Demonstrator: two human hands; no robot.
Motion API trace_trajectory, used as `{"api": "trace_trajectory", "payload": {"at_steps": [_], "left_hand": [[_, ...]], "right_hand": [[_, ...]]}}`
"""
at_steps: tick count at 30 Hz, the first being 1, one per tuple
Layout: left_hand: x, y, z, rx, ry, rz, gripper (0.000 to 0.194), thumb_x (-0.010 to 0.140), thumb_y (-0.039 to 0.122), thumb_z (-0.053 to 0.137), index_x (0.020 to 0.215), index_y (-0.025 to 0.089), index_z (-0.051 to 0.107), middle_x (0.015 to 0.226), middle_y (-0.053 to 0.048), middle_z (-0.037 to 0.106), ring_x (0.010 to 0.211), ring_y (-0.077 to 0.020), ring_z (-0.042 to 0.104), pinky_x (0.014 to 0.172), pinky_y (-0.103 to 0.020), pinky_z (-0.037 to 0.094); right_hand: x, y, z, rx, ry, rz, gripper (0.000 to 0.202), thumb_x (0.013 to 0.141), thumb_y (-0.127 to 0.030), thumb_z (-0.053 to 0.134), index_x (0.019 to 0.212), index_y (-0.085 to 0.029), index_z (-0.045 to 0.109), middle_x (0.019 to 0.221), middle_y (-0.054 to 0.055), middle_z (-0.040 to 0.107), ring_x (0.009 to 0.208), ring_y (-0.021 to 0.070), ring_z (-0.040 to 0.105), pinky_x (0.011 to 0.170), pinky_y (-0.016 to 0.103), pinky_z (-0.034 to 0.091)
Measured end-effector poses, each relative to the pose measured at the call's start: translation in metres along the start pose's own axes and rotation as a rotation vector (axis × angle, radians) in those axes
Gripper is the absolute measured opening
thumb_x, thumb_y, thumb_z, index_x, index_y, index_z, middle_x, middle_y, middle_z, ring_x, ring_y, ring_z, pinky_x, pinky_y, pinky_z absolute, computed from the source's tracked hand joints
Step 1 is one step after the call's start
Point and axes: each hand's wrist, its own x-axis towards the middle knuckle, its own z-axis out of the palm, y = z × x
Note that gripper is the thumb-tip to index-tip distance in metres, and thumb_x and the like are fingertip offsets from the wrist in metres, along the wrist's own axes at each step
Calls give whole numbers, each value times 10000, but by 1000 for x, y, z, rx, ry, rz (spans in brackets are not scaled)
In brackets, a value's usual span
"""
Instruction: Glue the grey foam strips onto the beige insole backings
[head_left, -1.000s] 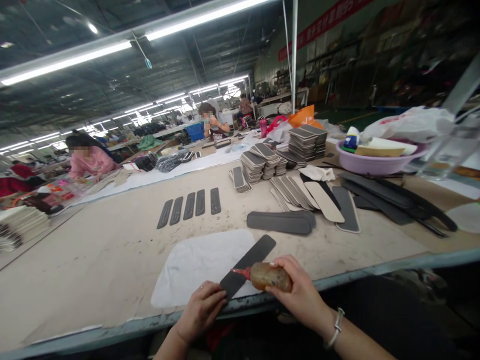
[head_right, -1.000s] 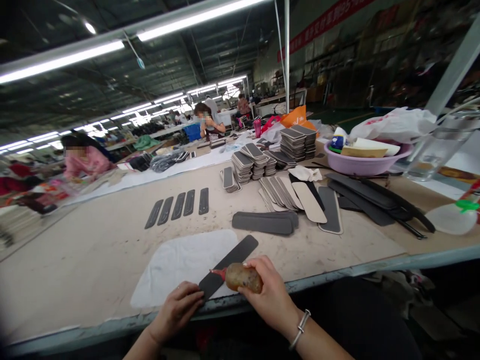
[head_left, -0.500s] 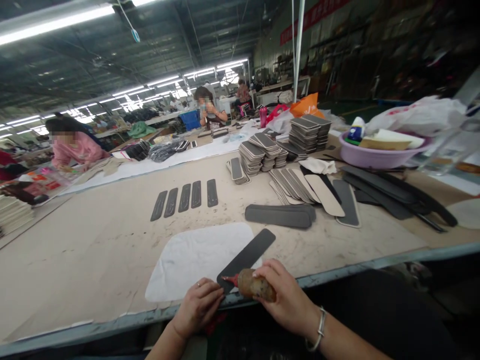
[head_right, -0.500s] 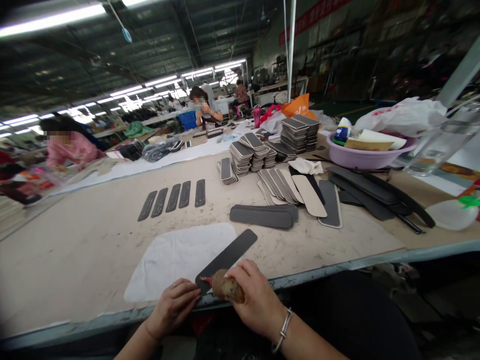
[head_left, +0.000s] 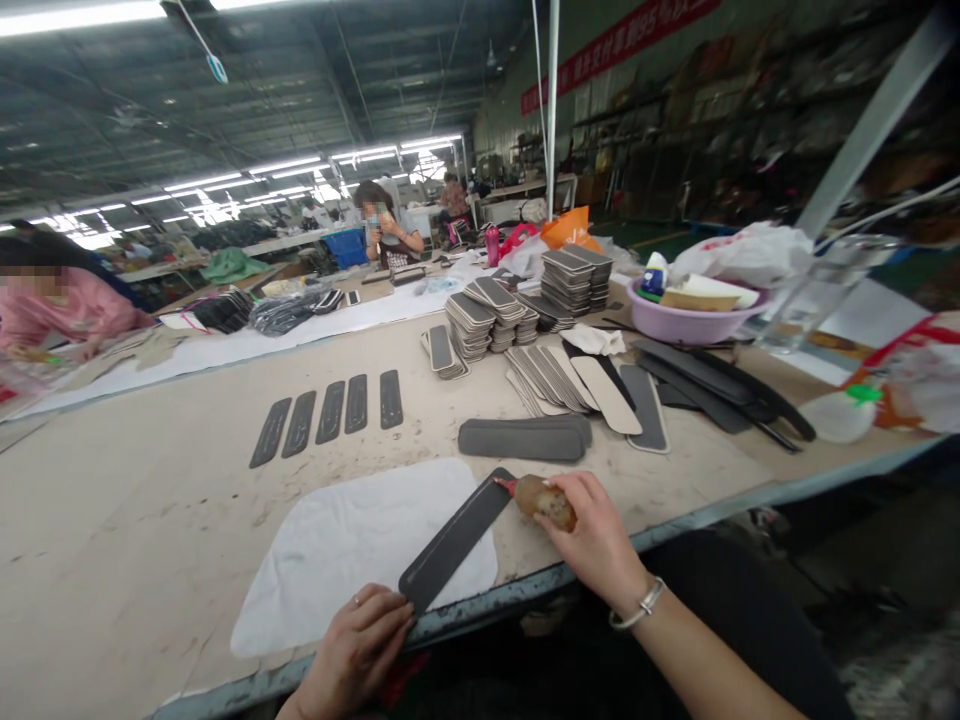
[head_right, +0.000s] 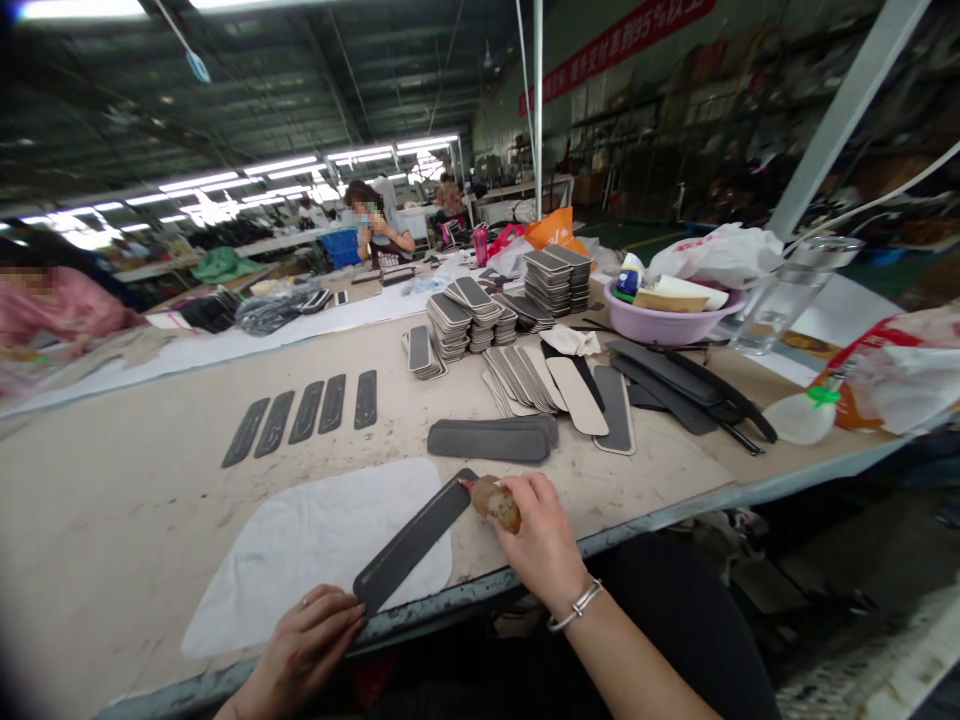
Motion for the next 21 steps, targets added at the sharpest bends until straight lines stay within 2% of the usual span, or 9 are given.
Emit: {"api": "trace_trajectory", "payload": {"at_steps": [4, 10, 13, 16, 21], "left_hand": [[-1, 0, 1, -8, -14, -20, 244, 830, 89, 509, 1013, 194, 632, 892, -69, 653, 804, -149, 581, 720, -282, 524], [-1, 1, 1, -20, -22, -36, 250, 820, 77, 522, 1010, 196, 631, 894, -61, 649, 812, -142, 574, 721, -275, 514], [1, 1, -1, -21, -35, -39, 249, 824, 82, 513, 1012, 196, 630, 889, -63, 649, 798, -144, 575, 708, -281, 513], [0, 1, 0, -31, -35, -44, 239, 828, 87, 508, 1008, 190, 629, 887, -71, 646, 789, -149, 574, 704, -293, 514], [-2, -2, 3, -50, -38, -56, 229, 838, 108, 499, 1006, 191, 632, 884, -80, 641, 787, -155, 580, 701, -300, 521]], "right_hand": [[-6, -10, -2, 91, -38, -30, 358, 714, -129, 645, 1032, -228, 514, 1014, 62, 488, 956, 225, 498, 856, 385, 444], [-31, -43, 11, 346, -320, -105, 377, 689, -92, 653, 1008, -239, 516, 980, 37, 502, 915, 188, 510, 798, 314, 458], [-37, -51, 17, 350, -381, -129, 394, 675, -84, 653, 1015, -245, 535, 989, 38, 502, 912, 186, 511, 794, 309, 461], [-33, -47, 14, 300, -360, -123, 380, 688, -70, 622, 1016, -245, 544, 987, 44, 508, 918, 191, 510, 807, 321, 460], [-15, -18, -2, 141, -172, -22, 331, 712, -131, 631, 1012, -239, 542, 986, 54, 519, 920, 218, 520, 822, 368, 461]]}}
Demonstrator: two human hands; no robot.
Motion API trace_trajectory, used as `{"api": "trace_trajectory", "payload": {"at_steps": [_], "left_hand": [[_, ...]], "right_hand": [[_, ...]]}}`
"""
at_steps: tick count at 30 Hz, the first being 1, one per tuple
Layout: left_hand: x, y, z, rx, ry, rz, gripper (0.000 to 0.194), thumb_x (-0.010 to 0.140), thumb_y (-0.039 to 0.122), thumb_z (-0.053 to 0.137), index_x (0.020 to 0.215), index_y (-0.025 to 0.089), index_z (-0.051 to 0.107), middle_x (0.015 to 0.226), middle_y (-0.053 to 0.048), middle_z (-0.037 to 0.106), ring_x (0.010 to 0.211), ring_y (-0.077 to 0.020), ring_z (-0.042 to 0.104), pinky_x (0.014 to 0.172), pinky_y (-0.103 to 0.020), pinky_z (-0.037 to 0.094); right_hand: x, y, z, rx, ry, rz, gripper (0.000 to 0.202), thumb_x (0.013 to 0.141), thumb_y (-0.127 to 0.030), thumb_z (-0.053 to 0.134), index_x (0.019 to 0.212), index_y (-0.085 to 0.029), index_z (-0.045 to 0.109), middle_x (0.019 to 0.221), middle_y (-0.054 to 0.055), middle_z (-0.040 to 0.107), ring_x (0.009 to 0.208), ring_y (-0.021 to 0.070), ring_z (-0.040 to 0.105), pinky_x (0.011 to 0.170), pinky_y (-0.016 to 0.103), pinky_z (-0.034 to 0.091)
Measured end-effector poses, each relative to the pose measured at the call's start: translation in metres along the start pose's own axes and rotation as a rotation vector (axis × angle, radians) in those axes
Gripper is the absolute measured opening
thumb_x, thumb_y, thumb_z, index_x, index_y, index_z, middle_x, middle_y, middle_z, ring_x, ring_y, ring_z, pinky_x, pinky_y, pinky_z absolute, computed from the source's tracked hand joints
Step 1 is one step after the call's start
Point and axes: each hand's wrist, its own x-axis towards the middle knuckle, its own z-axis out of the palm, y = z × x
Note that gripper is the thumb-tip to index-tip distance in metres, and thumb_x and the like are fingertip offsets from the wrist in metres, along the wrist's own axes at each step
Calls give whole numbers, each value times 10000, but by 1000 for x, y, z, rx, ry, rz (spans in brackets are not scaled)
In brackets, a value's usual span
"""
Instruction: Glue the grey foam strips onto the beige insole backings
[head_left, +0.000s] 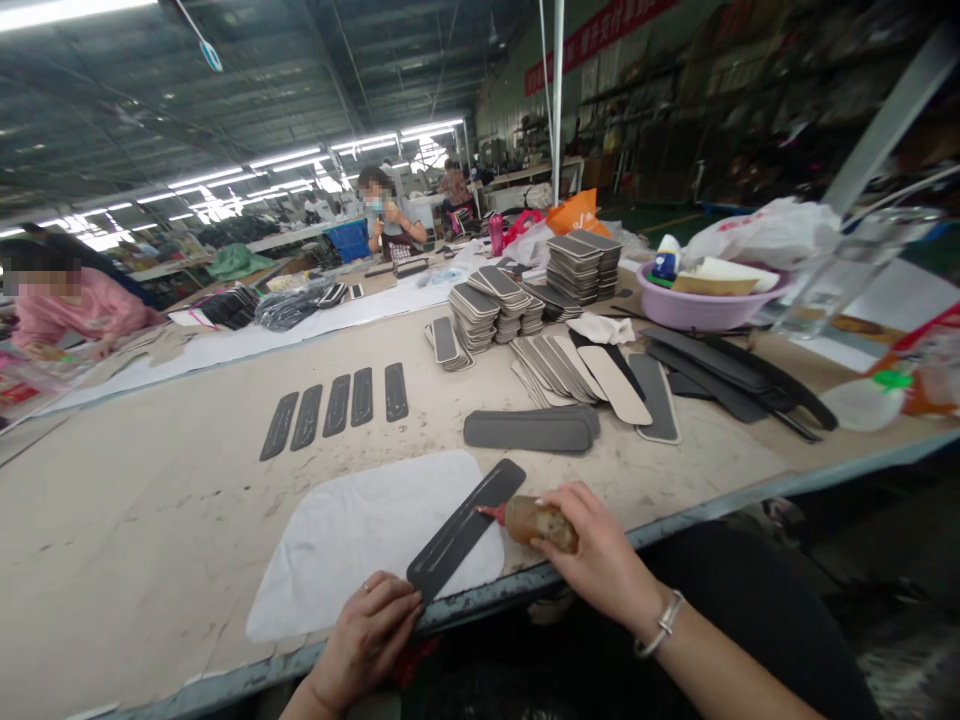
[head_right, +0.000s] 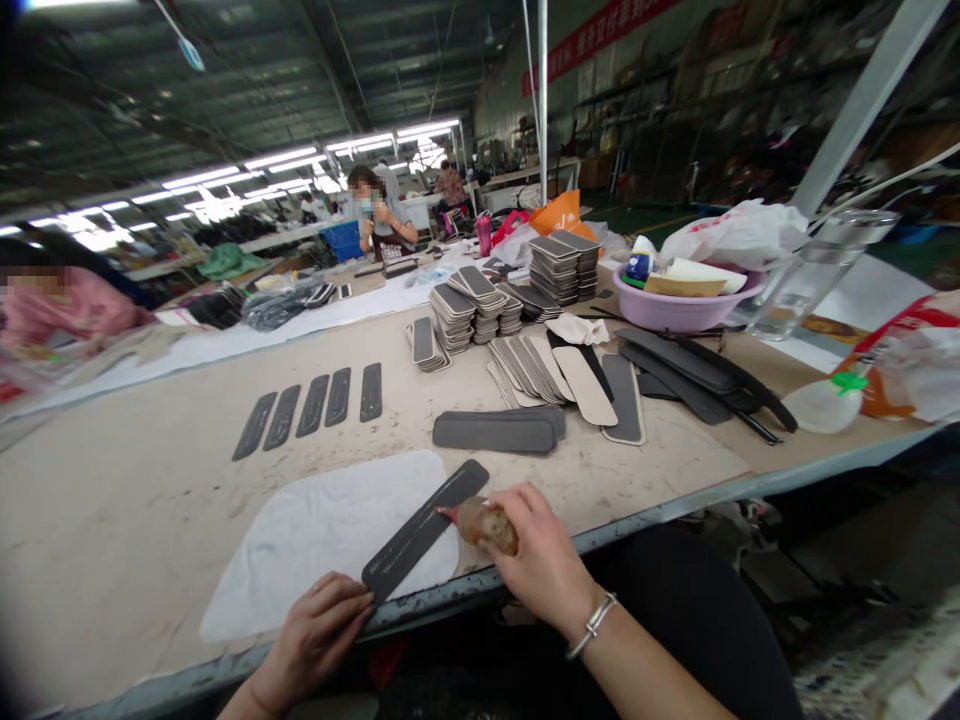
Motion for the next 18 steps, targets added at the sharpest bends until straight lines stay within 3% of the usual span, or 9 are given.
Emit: {"api": "trace_trajectory", "payload": {"at_steps": [4, 7, 14, 18], "left_hand": [[2, 1, -1, -8, -1, 3, 228, 833, 93, 505, 1001, 186, 628, 878, -78, 637, 789, -152, 575, 704, -296, 518], [4, 2, -2, -7, 1, 9, 233, 835, 91, 501, 1007, 189, 624, 876, -79, 640, 785, -152, 575, 701, -298, 516], [1, 2, 0, 12, 11, -7, 206, 839, 120, 499, 983, 190, 629, 859, -75, 645, 763, -152, 581, 692, -308, 513], [0, 2, 0, -10, -14, -16, 222, 837, 109, 500, 1001, 190, 625, 869, -78, 639, 781, -156, 575, 699, -312, 512]], "right_hand": [[7, 18, -14, -108, 138, 40, 342, 709, -153, 646, 1021, -232, 530, 999, 54, 510, 941, 230, 519, 844, 390, 454], [5, 13, -14, -62, 142, 21, 340, 707, -159, 658, 1011, -233, 527, 994, 52, 511, 940, 227, 519, 838, 380, 452], [-15, -26, 16, 226, -170, -77, 358, 690, -122, 665, 998, -245, 530, 958, 34, 525, 902, 196, 519, 790, 328, 459], [-21, -34, 26, 242, -257, -73, 410, 654, -97, 690, 1003, -251, 541, 978, 30, 512, 908, 192, 509, 793, 319, 456]]}}
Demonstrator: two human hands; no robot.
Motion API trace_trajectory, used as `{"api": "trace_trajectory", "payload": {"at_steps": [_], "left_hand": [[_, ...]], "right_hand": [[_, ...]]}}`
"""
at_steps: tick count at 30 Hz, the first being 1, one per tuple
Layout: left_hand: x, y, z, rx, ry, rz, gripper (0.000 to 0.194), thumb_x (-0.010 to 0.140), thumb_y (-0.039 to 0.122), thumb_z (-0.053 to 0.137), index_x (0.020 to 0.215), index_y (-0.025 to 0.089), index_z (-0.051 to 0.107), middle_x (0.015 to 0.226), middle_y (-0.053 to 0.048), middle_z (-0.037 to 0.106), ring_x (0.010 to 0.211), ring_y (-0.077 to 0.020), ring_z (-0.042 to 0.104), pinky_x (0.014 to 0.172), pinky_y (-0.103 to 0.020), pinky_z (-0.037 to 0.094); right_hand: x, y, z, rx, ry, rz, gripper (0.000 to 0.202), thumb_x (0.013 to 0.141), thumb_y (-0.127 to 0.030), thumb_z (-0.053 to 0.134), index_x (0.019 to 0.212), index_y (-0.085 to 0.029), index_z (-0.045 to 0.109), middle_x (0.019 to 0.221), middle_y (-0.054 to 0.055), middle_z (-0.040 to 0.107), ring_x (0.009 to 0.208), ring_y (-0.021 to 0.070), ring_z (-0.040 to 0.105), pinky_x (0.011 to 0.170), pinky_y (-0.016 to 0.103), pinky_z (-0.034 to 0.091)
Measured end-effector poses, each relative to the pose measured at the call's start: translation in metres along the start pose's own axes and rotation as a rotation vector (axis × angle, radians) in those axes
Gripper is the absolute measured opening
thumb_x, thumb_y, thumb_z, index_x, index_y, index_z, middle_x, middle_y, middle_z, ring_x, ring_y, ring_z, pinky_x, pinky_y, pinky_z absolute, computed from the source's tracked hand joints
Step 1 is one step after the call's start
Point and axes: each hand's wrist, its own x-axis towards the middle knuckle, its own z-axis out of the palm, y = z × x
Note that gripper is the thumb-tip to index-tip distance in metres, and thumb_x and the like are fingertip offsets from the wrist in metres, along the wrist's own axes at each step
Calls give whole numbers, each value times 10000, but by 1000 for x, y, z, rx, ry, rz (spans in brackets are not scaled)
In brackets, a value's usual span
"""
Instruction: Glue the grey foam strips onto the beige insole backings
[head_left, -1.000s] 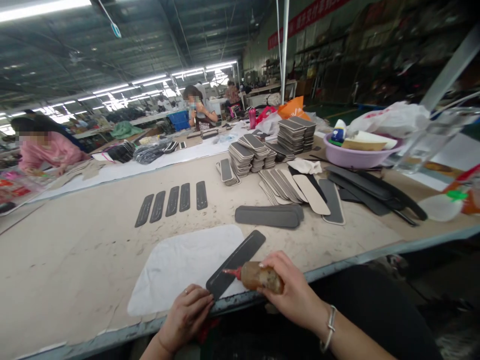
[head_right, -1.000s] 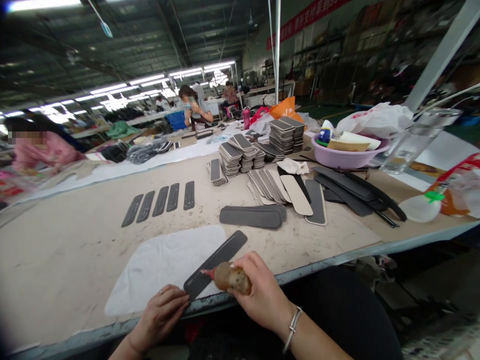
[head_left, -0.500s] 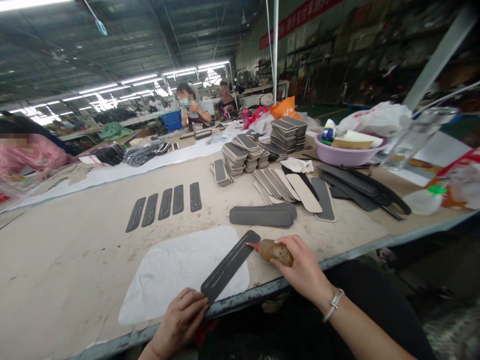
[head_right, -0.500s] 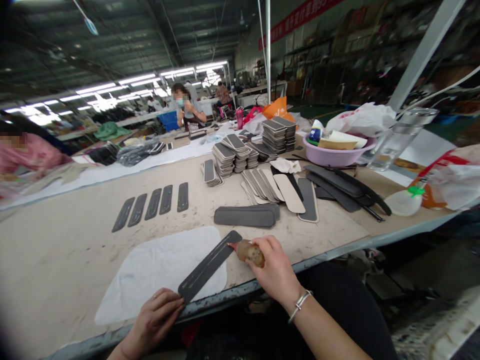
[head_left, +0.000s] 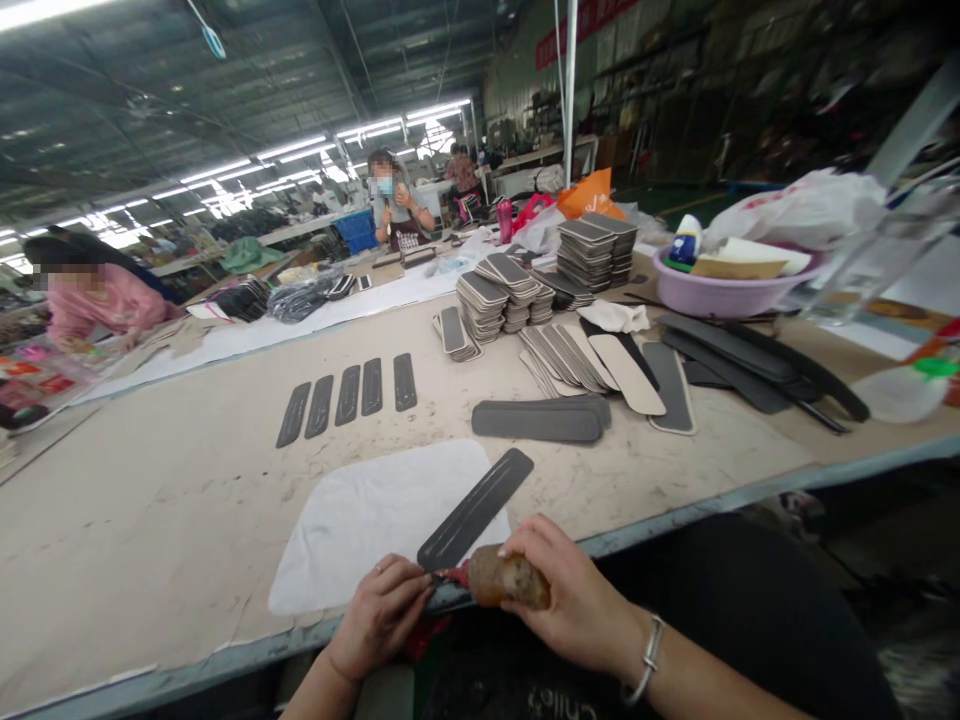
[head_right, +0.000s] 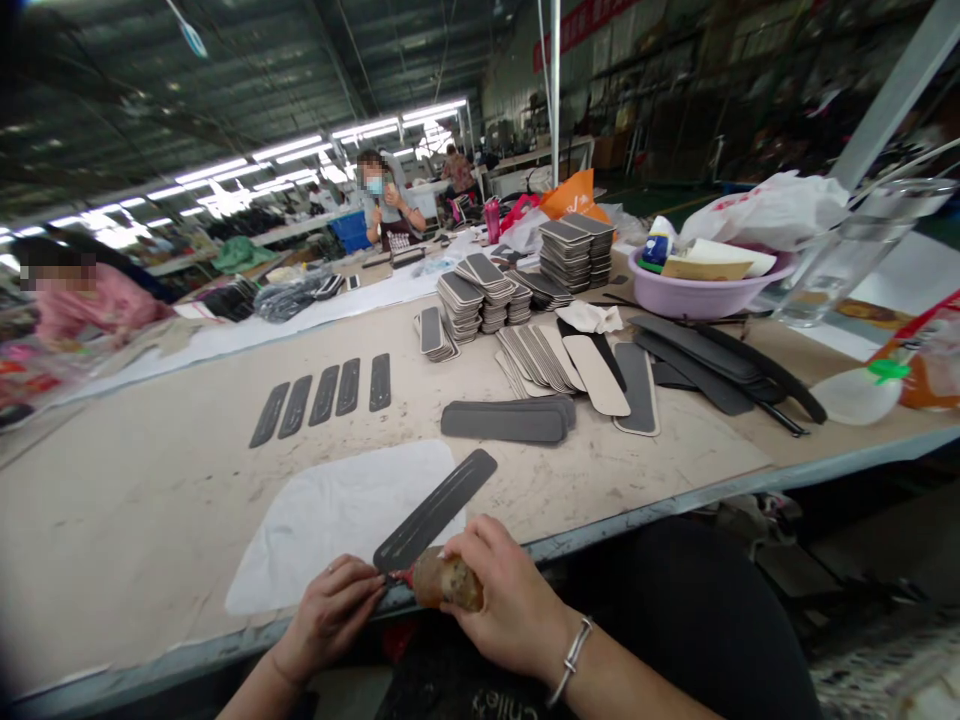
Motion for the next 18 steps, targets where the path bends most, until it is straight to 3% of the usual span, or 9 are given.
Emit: {"api": "trace_trajectory", "payload": {"at_steps": [6, 13, 18], "left_hand": [[1, 0, 0, -16, 9, 6, 221, 836, 102, 500, 996, 194, 624, 877, -76, 632, 785, -153, 567, 700, -308, 509], [2, -1, -2, -4, 18, 27, 230, 819, 73, 516, 986, 188, 626, 872, -63, 630, 792, -145, 579, 710, -276, 516], [1, -5, 0, -3, 18, 56, 248, 819, 69, 522, 1015, 191, 611, 873, -64, 621, 819, -149, 570, 717, -266, 519]], "right_hand": [[0, 7, -17, -58, 57, 41, 380, 681, -78, 659, 998, -244, 533, 970, 30, 515, 916, 192, 508, 814, 323, 449], [5, 32, -55, -237, 305, 127, 338, 694, -156, 665, 994, -236, 530, 978, 40, 523, 907, 209, 531, 815, 356, 461], [9, 42, -70, -337, 432, 149, 335, 696, -158, 655, 1002, -232, 541, 986, 46, 534, 927, 220, 535, 841, 375, 458]]}}
